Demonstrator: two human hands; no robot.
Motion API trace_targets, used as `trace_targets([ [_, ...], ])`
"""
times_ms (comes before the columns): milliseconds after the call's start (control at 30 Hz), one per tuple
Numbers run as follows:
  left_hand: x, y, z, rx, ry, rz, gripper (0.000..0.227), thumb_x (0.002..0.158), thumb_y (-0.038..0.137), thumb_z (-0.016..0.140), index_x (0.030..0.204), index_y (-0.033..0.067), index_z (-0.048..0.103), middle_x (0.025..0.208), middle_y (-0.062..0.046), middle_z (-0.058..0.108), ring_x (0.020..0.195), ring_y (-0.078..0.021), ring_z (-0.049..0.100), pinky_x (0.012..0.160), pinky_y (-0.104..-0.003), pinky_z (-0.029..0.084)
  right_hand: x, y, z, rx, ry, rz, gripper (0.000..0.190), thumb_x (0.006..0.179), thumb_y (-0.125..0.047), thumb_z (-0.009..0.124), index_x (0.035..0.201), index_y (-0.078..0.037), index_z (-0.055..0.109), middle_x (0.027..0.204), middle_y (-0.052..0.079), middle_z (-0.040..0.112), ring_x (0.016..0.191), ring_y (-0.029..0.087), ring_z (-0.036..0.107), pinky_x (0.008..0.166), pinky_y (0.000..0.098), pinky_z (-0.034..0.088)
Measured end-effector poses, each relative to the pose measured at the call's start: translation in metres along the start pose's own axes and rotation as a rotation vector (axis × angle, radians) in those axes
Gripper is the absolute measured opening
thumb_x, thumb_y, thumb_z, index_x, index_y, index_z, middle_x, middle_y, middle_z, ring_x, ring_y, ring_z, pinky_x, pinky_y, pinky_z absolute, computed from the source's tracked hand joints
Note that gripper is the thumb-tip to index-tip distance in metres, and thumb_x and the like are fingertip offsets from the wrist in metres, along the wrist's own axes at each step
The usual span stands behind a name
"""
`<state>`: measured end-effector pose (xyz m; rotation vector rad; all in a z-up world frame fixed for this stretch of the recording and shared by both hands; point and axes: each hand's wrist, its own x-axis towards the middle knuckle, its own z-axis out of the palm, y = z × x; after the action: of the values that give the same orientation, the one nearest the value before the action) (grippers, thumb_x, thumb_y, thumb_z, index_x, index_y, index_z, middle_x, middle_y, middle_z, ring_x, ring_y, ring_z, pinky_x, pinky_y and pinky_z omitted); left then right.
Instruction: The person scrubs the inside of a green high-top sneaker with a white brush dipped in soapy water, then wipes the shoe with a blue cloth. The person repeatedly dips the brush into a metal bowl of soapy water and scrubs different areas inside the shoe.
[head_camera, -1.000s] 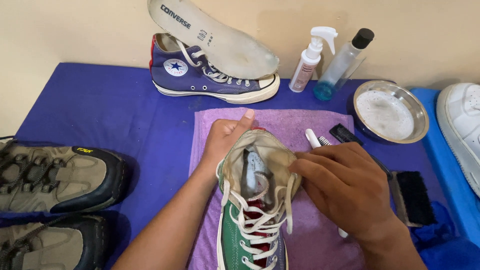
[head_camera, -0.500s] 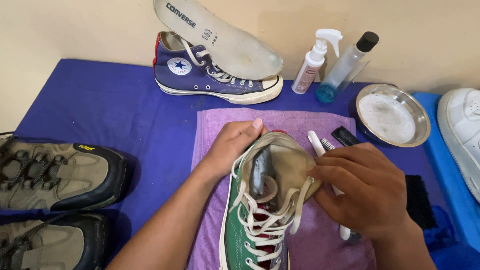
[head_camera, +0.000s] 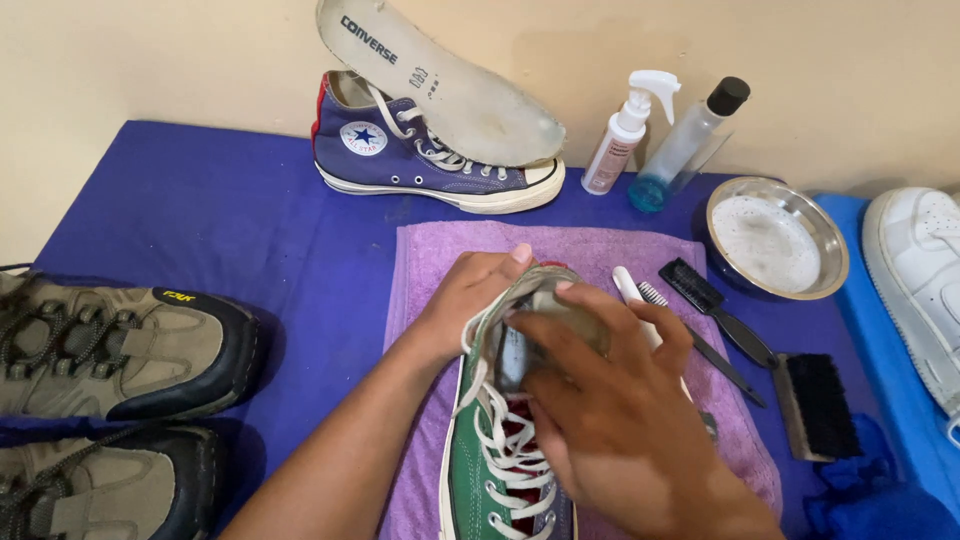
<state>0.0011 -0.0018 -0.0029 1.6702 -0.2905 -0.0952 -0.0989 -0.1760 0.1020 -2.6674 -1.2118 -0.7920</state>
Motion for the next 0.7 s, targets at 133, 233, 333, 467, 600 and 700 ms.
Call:
trace_targets([
  [133,0.001,0.003,0.002,0.048,0.043,0.031,0.051,0.107,0.046,0.046,0.063,0.0213,0.037,0.066,0.011,0.038,0.063,-0.0059,0.037,0.054,-0.03,0.03,0.007,0.007,-0.011,0.095,0.106,-0.073,0.021,0.087,-0.009,0.06,0.084,-0.03,0.063,0.099,-0.019,0.072,0.128,0.028,0.059,0.105,0.0508,0.021],
  [233,-0.001,0.01,0.002,0.128,0.062,0.034,0.051,0.106,0.046,0.045,0.064,0.0208,0.033,0.066,0.01,0.035,0.064,-0.008,0.035,0.055,-0.034,0.029,0.012,0.006,-0.02,0.167,0.131,-0.129,0.025,0.094,-0.007,0.054,0.088,-0.029,0.064,0.082,-0.011,0.062,0.096,0.017,0.061,0.107,0.048,0.021],
  [333,0.002,0.001,-0.001,0.115,0.077,0.148,0.049,0.106,0.04,0.05,0.061,0.0225,0.046,0.063,0.011,0.04,0.061,-0.0075,0.038,0.057,-0.031,0.031,0.023,-0.007,-0.031,0.348,0.213,-0.175,0.02,0.098,-0.014,0.06,0.08,-0.018,0.065,0.074,-0.007,0.058,0.074,0.017,0.052,0.094,0.0391,0.043],
  [467,0.008,-0.006,-0.01,0.098,0.194,0.106,0.051,0.106,0.042,0.05,0.061,0.0238,0.034,0.061,0.009,0.034,0.058,-0.0092,0.033,0.056,-0.031,0.025,0.005,-0.006,-0.028,0.459,0.169,-0.228,0.01,0.095,-0.011,0.07,0.092,-0.001,0.069,0.082,0.004,0.065,0.078,0.022,0.061,0.097,0.0392,0.056],
  [600,0.001,0.006,-0.018,0.254,0.352,0.122,0.049,0.106,0.039,0.046,0.065,0.0209,0.026,0.065,0.008,0.028,0.062,-0.0104,0.03,0.057,-0.037,0.024,-0.001,0.007,-0.042,0.308,0.156,-0.281,0.018,0.101,-0.023,0.056,0.094,-0.015,0.071,0.087,-0.006,0.065,0.077,0.02,0.055,0.07,0.0321,0.048],
  [700,-0.013,0.042,-0.027,0.304,0.491,0.134,0.041,0.104,0.04,0.045,0.069,0.0194,0.052,0.065,0.007,0.052,0.064,-0.0085,0.048,0.06,-0.035,0.035,-0.008,0.024,-0.052,0.247,0.067,-0.338,0.024,0.102,-0.023,0.05,0.103,-0.014,0.072,0.099,0.0,0.069,0.071,0.021,0.054,0.067,0.0337,0.047],
])
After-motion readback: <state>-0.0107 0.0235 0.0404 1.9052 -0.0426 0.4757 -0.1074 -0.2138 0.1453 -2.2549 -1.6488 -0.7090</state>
